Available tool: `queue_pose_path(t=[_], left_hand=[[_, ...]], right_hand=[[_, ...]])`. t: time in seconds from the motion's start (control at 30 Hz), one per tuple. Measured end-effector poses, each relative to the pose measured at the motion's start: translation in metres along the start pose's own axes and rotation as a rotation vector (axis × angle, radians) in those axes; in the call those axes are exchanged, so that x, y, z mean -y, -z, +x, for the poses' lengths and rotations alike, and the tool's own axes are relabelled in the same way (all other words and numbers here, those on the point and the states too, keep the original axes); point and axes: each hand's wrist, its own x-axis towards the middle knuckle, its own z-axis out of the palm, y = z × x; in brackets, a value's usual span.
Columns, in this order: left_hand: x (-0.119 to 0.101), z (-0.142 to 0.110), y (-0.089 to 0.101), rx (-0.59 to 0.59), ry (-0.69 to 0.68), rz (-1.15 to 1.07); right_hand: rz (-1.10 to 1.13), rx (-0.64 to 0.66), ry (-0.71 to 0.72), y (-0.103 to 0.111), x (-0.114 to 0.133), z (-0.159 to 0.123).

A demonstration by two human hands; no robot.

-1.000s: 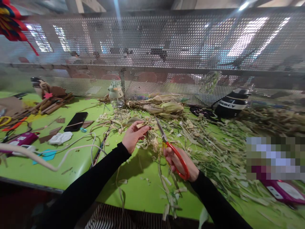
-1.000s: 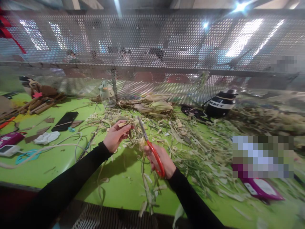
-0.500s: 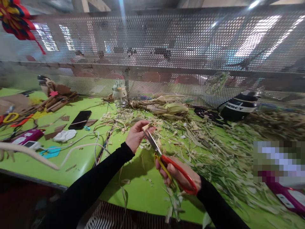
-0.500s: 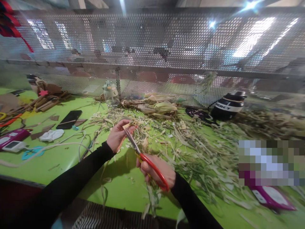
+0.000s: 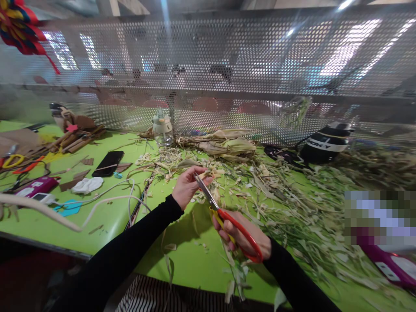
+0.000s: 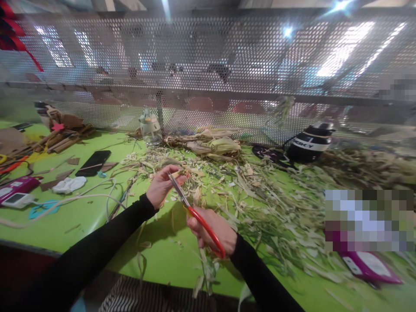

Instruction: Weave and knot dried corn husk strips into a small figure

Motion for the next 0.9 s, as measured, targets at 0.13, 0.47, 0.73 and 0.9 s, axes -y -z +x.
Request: queue_pose_path(t=[0.13, 0.47, 0.73, 0.9], left_hand=[[-0.003, 0.0, -0.001, -0.011, 0.016, -0.022], [-0.002, 0.011, 0.01, -0.059, 0.133, -0.088], [-0.003, 0.005, 0.002, -0.009, 0.171, -0.1], [0.002, 0.005, -0.011, 0.057, 0.233, 0.0]], right_hand=[[-0.038, 0.021, -0.032, 0.001, 0.002, -0.002], [-0.658, -0.769, -0.217, 0.066, -0.003, -0.008], [-1.058, -0.847, -0.369, 0.095, -0.024, -0.025], [-0.431, -0.728, 0.144, 0.056, 0.009, -0.005]])
